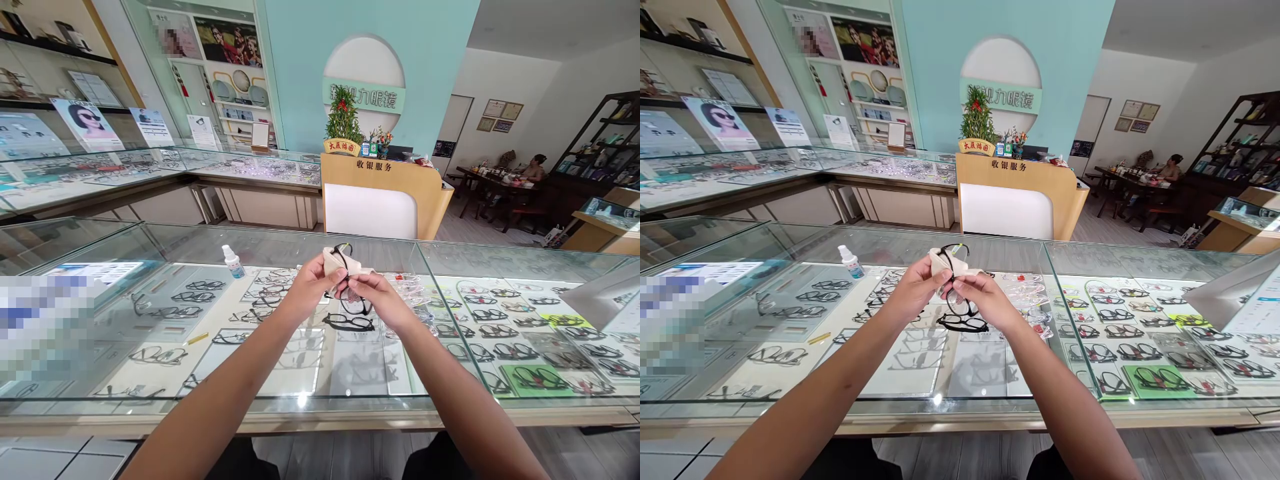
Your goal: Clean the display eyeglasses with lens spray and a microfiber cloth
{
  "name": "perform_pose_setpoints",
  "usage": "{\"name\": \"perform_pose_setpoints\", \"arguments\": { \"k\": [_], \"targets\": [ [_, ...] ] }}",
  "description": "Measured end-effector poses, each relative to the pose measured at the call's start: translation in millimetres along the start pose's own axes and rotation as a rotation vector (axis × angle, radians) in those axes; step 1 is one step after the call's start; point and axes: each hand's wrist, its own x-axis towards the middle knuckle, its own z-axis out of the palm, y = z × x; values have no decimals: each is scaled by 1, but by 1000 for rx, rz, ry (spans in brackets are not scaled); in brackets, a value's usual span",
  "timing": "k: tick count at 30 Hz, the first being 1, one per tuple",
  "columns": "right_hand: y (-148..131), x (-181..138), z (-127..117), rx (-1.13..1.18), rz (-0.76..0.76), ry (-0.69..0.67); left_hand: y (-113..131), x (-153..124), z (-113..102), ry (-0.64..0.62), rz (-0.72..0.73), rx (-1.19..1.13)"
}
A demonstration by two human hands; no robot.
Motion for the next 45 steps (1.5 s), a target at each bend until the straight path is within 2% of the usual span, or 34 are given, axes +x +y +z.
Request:
{"name": "perform_pose_setpoints", "arguments": {
  "k": [5, 10, 16, 22, 31, 36, 45],
  "targets": [
    [2, 1, 3, -33, -15, -38, 0, -2, 8, 95, 5, 7],
    [1, 0, 4, -20, -7, -14, -5, -2, 4, 140, 3, 16],
    [-7, -1, 0, 13, 9, 24, 0, 1, 0, 24, -21, -100],
    [-2, 0, -3, 48, -2, 51, -1, 2, -4, -53, -3, -58],
    [-2, 1, 6, -27, -16, -30, 3, -3, 11, 98, 17, 17],
    [-1, 0, 8, -27, -16, -38, -5, -2, 7, 188, -6, 19],
    [-4, -1, -3, 18, -8, 56, 9, 1, -2, -50, -37, -104]
  ]
}}
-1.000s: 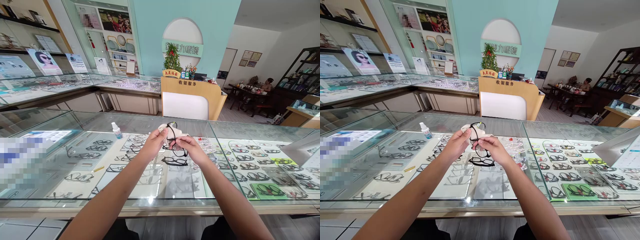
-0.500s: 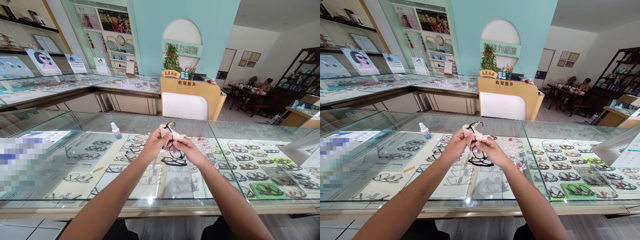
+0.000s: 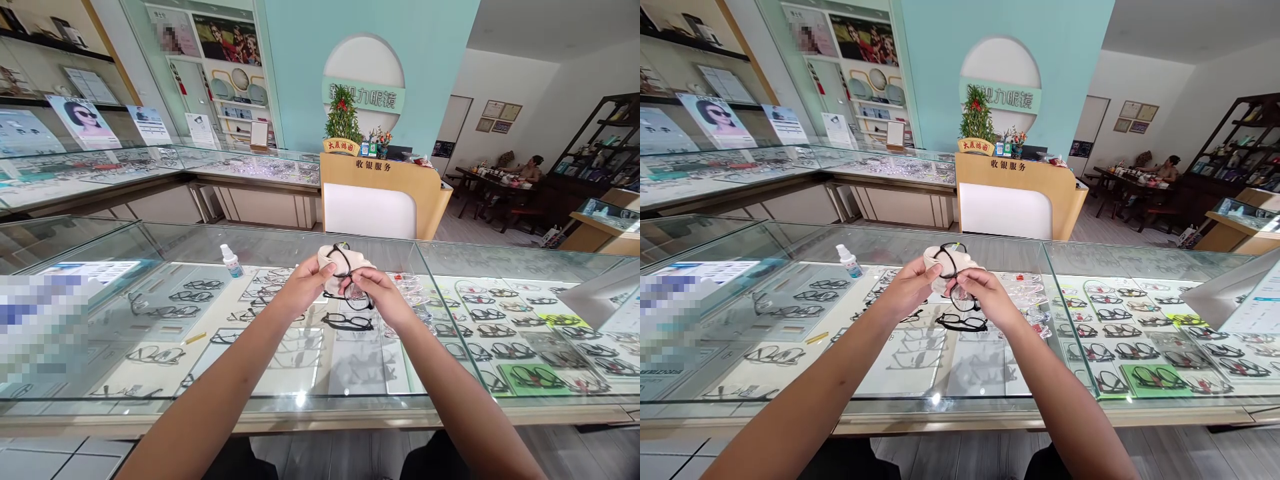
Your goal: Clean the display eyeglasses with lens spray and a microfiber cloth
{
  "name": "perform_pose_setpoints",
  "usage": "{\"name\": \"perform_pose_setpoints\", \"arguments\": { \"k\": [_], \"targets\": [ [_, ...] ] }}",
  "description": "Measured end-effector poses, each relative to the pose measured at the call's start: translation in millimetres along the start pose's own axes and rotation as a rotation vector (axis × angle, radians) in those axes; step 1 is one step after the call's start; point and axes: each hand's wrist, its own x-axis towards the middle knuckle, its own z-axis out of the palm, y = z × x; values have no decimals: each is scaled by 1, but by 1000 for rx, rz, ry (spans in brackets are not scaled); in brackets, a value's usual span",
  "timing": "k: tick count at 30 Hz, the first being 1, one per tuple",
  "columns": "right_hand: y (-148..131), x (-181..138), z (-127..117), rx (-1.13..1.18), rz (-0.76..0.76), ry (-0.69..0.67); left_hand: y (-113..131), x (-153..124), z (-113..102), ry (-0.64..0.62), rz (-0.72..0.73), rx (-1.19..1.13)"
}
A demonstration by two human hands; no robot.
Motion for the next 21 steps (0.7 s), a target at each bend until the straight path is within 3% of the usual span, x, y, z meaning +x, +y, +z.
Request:
{"name": "perform_pose_setpoints", "arguments": {
  "k": [4, 12, 21],
  "targets": [
    [1, 0, 2, 13, 4, -1, -4, 2, -1, 3, 23, 68],
    [7, 2, 8, -66, -23, -81, -16, -1, 5, 184, 67, 138],
    [-3, 0, -3, -44, -21, -28, -3, 4, -6, 6, 21, 68]
  ]
}}
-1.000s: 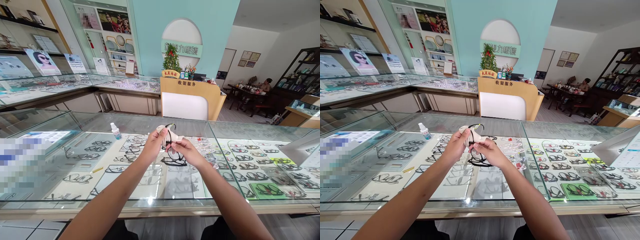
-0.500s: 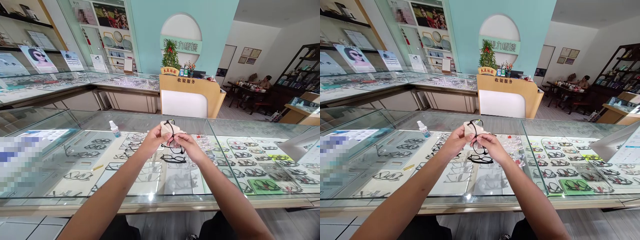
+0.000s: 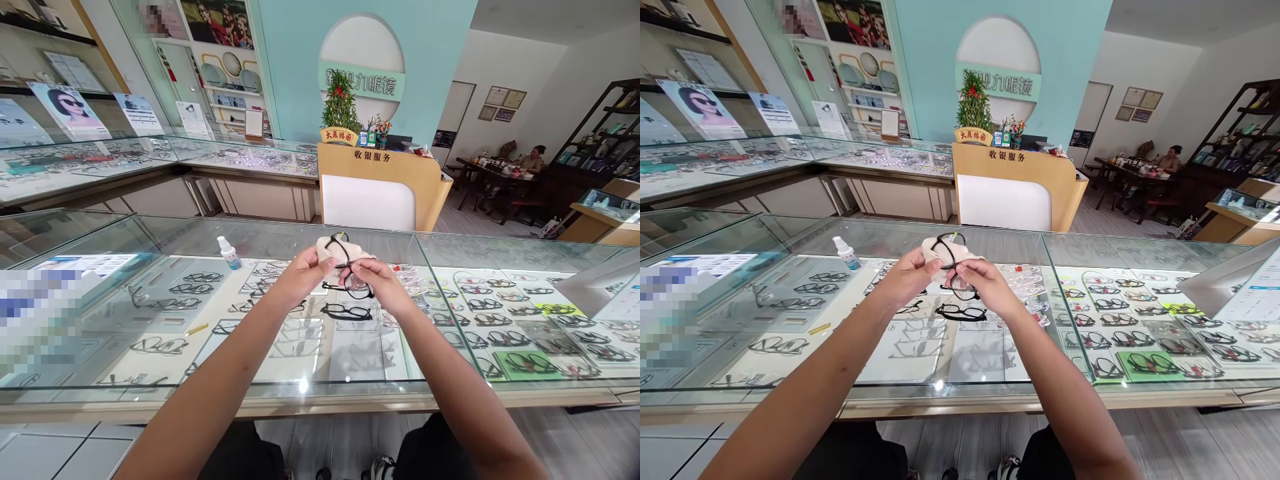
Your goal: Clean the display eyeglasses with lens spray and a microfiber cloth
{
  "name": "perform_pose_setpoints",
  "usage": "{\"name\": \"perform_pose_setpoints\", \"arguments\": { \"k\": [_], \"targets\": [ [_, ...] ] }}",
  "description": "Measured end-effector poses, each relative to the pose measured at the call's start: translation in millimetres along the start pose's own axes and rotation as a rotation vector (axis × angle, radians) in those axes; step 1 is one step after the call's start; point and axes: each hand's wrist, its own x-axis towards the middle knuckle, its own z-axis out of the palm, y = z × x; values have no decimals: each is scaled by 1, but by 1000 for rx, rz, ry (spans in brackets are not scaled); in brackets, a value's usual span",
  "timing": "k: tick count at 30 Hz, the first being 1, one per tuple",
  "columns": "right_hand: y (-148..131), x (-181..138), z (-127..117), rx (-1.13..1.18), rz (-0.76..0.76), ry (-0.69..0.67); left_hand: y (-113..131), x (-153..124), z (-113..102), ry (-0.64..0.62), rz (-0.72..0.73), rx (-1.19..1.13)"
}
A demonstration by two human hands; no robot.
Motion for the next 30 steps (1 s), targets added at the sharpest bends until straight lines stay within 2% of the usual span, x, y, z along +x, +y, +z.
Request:
{"name": "perform_pose_setpoints", "arguments": {
  "k": [10, 17, 20, 28, 30],
  "targets": [
    [7, 2, 9, -39, -20, -55, -7, -2, 11, 117, 3, 5],
    [1, 0, -2, 8, 0, 15, 2, -1, 9, -8, 4, -55],
    [0, 0, 0, -5, -11, 9, 1, -1, 10, -15, 30, -39],
    [8, 1, 10, -26, -51, -68, -9, -3, 13, 154, 32, 16],
    [7, 0, 8, -44, -44, -59, -7, -2, 12, 157, 24, 17]
  ]
}}
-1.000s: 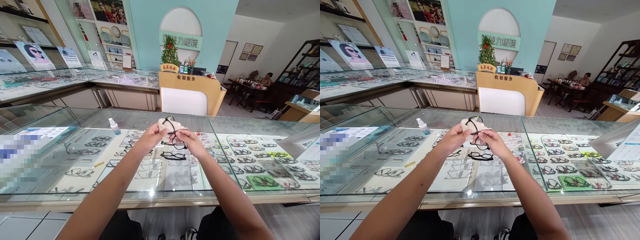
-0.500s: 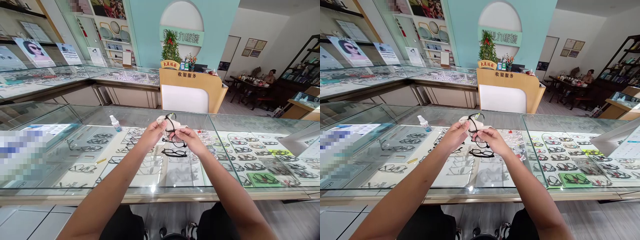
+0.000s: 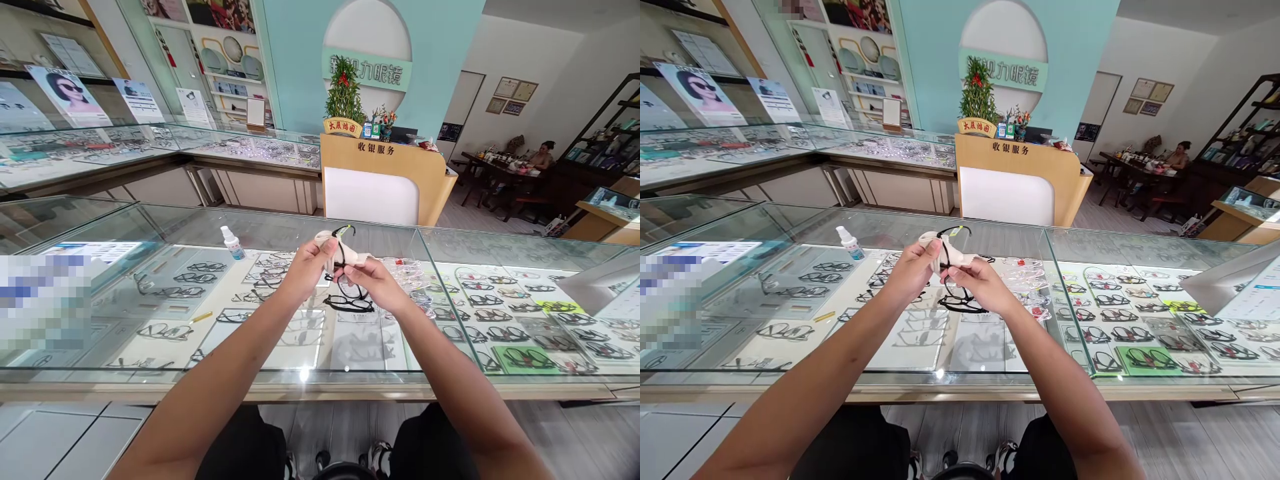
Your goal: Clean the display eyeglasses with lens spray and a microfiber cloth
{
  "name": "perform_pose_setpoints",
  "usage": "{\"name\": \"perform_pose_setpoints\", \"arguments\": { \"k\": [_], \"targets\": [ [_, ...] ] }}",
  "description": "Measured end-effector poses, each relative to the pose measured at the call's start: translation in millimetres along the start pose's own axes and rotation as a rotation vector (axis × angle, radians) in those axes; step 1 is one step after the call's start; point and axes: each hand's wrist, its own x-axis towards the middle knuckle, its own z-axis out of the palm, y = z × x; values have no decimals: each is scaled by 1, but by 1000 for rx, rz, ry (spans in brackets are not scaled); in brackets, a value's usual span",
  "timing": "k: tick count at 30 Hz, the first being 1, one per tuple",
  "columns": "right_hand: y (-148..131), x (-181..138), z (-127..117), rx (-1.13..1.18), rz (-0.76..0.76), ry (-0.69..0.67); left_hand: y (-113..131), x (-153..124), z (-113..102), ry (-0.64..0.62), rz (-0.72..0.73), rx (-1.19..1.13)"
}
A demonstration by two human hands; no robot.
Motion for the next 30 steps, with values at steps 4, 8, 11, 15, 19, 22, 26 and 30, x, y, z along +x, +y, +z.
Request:
{"name": "perform_pose_setpoints", "arguments": {
  "k": [4, 8, 11, 15, 19, 22, 26, 30],
  "targets": [
    [-6, -1, -7, 20, 40, 51, 9, 3, -5, -134, -39, -32],
    [-6, -1, -9, 74, 57, 73, 12, 4, -7, -184, -27, -38],
    [-1, 0, -4, 45, 21, 58, 5, 2, -4, -118, 9, -12],
    [6, 2, 6, 3, 6, 15, -6, 0, 2, 28, 27, 3],
    [3, 0, 7, 17, 1, 8, -6, 2, 5, 99, -7, -60],
    [-3, -3, -2, 52, -9, 70, -2, 3, 6, 105, 3, -142],
    [-7, -4, -16, 51, -83, 245, -1, 2, 5, 81, -25, -142],
    [-5, -1, -21, -13, -211, 362, -6, -1, 3, 74, -69, -10]
  ]
}}
